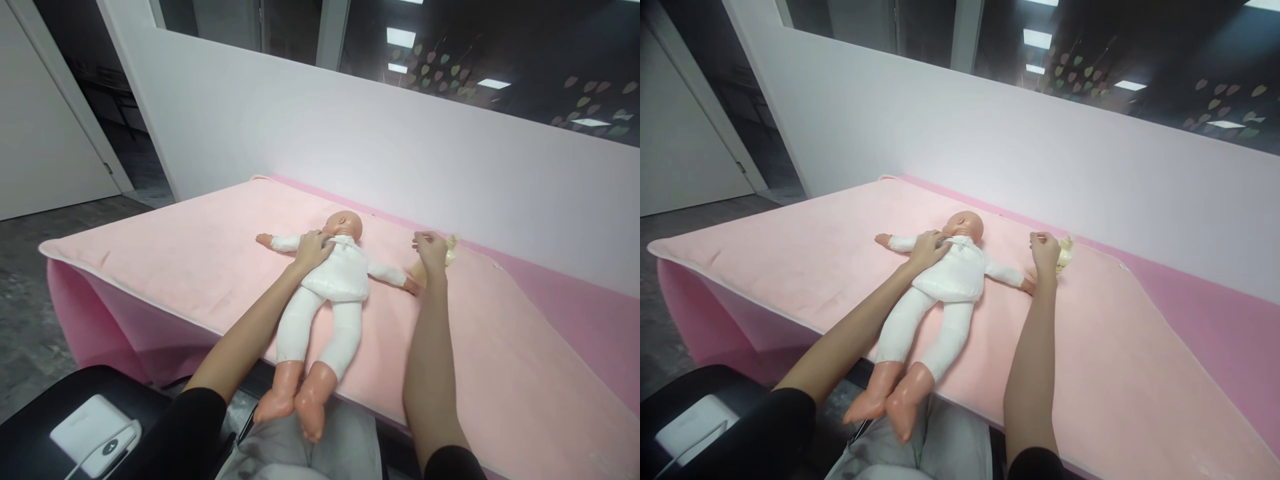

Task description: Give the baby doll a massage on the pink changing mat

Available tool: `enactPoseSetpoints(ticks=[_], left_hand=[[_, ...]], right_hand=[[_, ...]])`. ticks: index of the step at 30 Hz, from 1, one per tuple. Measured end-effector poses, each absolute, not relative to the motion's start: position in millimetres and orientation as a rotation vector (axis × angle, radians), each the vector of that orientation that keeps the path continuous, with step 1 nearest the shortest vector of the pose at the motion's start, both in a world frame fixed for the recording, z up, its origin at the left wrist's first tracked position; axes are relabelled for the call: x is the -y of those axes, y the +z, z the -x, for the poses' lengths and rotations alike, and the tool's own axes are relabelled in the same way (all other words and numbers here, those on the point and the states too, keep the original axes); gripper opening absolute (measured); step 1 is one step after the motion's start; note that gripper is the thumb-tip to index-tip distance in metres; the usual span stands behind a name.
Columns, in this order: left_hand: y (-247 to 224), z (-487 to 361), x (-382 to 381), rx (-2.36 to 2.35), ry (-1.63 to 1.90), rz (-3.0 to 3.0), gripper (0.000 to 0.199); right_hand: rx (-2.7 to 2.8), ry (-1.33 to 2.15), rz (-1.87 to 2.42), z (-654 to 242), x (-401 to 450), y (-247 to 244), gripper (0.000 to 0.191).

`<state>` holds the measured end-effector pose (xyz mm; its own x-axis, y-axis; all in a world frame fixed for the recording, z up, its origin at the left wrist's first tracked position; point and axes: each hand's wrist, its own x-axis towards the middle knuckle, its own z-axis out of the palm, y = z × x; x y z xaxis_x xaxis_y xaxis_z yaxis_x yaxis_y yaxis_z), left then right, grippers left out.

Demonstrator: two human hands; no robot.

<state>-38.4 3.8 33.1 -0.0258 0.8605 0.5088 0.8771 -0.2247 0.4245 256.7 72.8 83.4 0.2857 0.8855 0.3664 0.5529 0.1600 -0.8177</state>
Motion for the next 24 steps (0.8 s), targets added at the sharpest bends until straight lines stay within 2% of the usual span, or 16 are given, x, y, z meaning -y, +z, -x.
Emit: enactPoseSetpoints(ticks=[5, 11, 16, 20, 24], left_hand=[[38.8, 35.0, 2.3, 2.072, -0.977, 2.004, 0.039], [41.9, 38.9, 4.6, 2.418, -0.616, 1.973, 0.070], [40.1, 44.2, 6.3, 2.487, -0.455, 2.009, 0.079], [42.3, 43.0, 10.9, 2.537, -0.451, 2.019, 0.082], [45.9, 39.6, 15.3, 2.536, -0.644, 2.028, 0.079]], right_hand=[[1.626, 0.562, 1.730, -259.2, -66.7, 80.9, 0.029], [1.936, 0.502, 1.726, -217.4, -61.4, 78.1, 0.032], [2.124, 0.519, 1.720, -186.6, -58.3, 69.0, 0.049], [2.236, 0.569, 1.777, -175.5, -57.2, 62.0, 0.056], [2.259, 0.599, 1.799, -172.2, -56.2, 59.5, 0.057]])
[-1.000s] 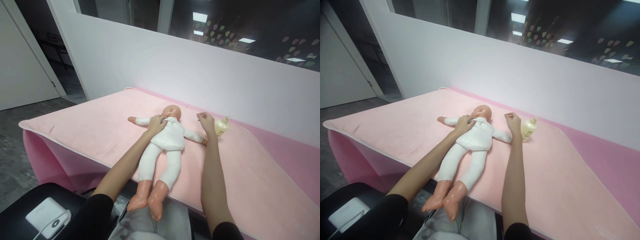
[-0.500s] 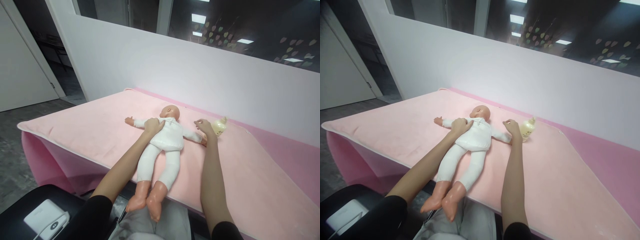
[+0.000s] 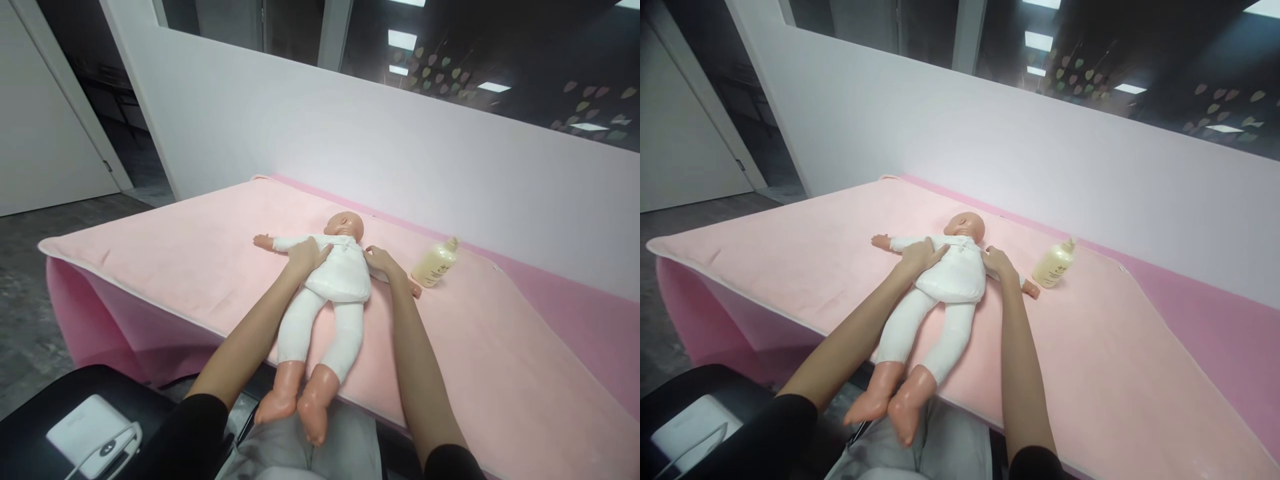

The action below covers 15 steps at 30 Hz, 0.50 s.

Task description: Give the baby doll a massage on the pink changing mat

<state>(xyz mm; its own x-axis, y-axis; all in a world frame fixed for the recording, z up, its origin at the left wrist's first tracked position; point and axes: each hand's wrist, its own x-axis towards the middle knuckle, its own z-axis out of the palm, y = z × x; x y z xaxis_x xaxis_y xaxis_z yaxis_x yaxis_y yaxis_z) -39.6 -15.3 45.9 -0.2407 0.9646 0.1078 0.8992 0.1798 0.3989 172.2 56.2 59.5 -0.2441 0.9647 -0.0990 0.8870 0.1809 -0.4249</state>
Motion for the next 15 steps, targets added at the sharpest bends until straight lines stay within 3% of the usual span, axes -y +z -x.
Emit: enactPoseSetpoints(ticks=[15], left_hand=[[41.7, 27.2, 11.8, -1.796, 1.320, -1.977, 0.055]], right_hand=[[2.085, 0.638, 1.643, -173.8, -67.6, 43.2, 0.054]])
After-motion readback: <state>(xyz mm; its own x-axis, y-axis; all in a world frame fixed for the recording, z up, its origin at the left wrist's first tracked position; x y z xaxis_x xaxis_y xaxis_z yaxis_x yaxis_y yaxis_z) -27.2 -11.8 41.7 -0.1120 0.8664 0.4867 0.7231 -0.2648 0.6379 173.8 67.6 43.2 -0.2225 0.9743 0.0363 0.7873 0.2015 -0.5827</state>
